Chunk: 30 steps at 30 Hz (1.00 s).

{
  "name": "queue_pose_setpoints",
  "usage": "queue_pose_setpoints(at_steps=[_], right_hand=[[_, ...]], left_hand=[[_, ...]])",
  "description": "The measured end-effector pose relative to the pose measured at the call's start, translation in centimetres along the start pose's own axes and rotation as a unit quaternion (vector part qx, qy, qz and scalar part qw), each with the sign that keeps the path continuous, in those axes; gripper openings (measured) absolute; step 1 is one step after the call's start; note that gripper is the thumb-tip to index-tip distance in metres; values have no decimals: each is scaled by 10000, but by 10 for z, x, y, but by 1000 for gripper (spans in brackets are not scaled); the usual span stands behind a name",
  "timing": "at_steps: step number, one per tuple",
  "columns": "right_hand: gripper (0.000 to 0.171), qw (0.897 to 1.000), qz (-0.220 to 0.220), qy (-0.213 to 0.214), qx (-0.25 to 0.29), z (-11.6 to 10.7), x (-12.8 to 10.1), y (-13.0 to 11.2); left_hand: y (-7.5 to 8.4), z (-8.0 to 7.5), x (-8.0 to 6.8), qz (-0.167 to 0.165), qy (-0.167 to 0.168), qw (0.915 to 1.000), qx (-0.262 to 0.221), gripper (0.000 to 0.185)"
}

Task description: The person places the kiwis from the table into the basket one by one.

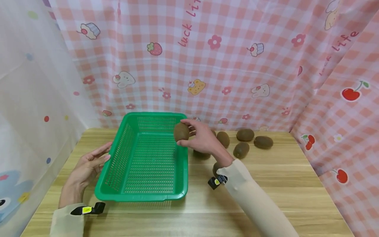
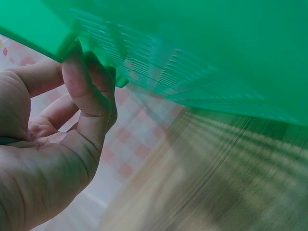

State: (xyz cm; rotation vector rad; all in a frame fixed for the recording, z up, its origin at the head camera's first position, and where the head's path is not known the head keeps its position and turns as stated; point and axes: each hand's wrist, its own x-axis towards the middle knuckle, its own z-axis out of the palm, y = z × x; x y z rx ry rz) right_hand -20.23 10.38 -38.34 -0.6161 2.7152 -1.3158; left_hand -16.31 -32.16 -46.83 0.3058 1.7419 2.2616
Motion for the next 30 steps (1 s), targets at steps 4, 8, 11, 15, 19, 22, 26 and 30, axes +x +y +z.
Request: queue_pose_setpoints(at_steps=[4, 8, 11, 15, 19, 22, 26, 30], right_hand=[[74, 9999, -84, -83, -25, 3, 4, -1], [73, 9997, -79, -146, -175, 7, 6, -4], [74, 9992, -68, -186, -357, 10, 7, -4], [76, 9984, -33, -221, -516, 12, 8, -4], [76, 9979, 51, -246, -599, 13, 9, -4], [77, 9974, 45, -272, -668, 13, 10, -4], [76, 9971, -39, -304, -690, 16, 12, -5], [75, 9967, -150, -291, -739, 19, 13, -4]], left_hand=[[1, 1, 0, 7, -4, 10000, -44, 53], [1, 1, 0, 12, -31, 10000, -86, 53], [1, 1, 0, 4, -36, 10000, -78, 53], [1, 1, 0, 7, -40, 9999, -94, 53], [0, 1, 0, 15, -47, 9999, -127, 53], [0, 0, 0, 24, -69, 9999, -149, 53], [0, 0, 1, 36, -99, 9998, -138, 53], [-1, 0, 1, 36, -58, 10000, -56, 54]])
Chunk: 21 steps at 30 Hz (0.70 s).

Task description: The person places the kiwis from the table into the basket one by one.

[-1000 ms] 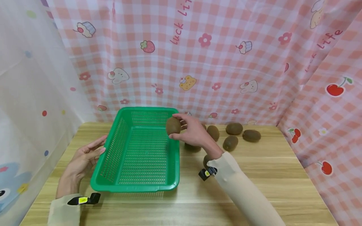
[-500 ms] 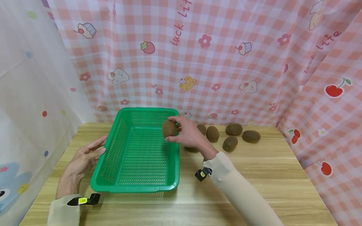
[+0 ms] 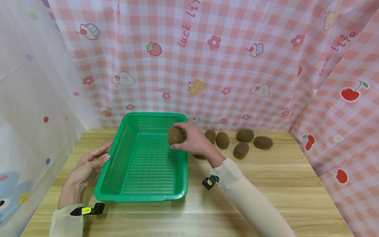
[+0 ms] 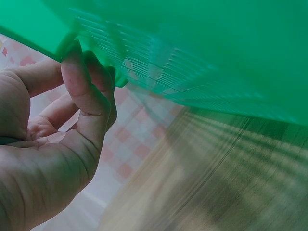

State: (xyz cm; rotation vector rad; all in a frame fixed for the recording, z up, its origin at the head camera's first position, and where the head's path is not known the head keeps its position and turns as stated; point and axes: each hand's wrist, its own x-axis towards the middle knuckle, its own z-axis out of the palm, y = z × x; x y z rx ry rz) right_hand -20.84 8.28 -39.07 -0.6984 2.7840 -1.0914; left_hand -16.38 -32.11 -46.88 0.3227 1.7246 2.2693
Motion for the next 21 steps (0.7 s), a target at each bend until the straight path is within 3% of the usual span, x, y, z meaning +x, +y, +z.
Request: queue_pose_setpoints(at_steps=[11, 21], right_hand=[[76, 9999, -5, -49, -112, 5, -1, 2], [65, 9989, 400, -162, 193, 3, -4, 3]], left_hand=[[0, -1, 0, 16, -41, 10000, 23, 54], [-1, -1, 0, 28, -56, 10000, 34, 54]])
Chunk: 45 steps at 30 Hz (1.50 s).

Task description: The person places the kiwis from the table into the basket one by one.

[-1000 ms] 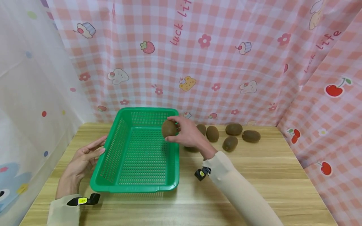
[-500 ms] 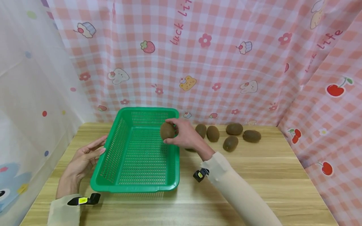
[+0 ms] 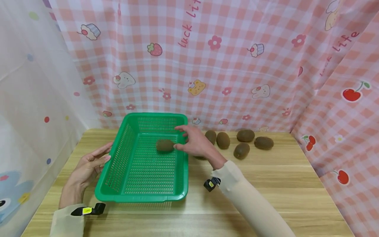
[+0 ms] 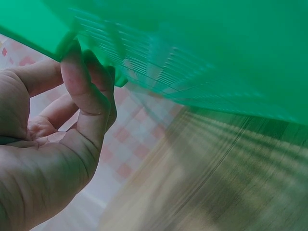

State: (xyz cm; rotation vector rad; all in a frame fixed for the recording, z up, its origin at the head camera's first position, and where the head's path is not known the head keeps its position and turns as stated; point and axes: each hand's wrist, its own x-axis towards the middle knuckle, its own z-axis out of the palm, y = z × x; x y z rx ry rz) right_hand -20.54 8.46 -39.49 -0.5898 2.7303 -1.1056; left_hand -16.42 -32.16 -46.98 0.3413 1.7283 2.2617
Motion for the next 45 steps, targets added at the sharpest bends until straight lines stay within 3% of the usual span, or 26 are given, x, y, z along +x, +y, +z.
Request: queue_pose_setpoints(at_steps=[9, 29, 45], right_hand=[[66, 9999, -12, 103, 65, -5, -6, 1], [84, 9974, -162, 348, -616, -12, -26, 17], [87, 9953, -219, 909, -233, -10, -49, 41]], left_hand=[[-1, 0, 1, 19, -36, 10000, -36, 54], [-2, 0, 1, 68, -118, 9999, -86, 54], [-2, 1, 0, 60, -36, 9999, 95, 54]])
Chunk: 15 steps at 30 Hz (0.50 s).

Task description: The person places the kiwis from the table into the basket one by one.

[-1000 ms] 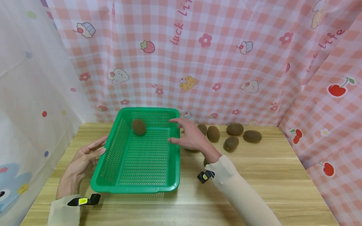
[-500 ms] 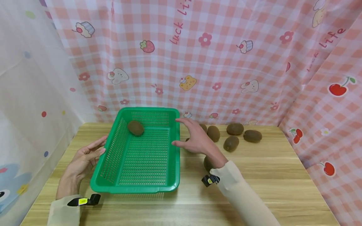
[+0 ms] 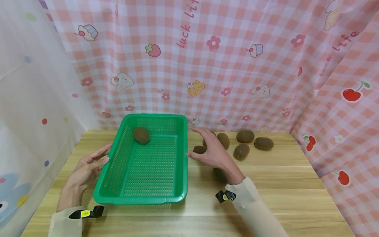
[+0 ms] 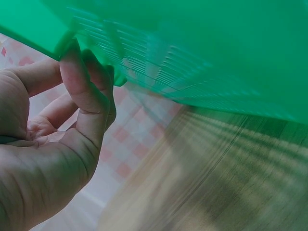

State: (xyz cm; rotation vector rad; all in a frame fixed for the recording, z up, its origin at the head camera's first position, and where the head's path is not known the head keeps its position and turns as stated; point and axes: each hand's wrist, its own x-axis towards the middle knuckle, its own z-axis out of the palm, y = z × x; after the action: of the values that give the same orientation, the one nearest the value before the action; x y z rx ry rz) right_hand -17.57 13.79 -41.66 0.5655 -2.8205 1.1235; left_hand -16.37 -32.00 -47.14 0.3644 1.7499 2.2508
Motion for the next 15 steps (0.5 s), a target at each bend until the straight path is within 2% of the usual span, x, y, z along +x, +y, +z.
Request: queue_pose_setpoints(at_steps=[15], right_hand=[[90, 9993, 357, 73, -10, 6, -21, 18]], left_hand=[[1, -1, 0, -35, -26, 9998, -171, 54]])
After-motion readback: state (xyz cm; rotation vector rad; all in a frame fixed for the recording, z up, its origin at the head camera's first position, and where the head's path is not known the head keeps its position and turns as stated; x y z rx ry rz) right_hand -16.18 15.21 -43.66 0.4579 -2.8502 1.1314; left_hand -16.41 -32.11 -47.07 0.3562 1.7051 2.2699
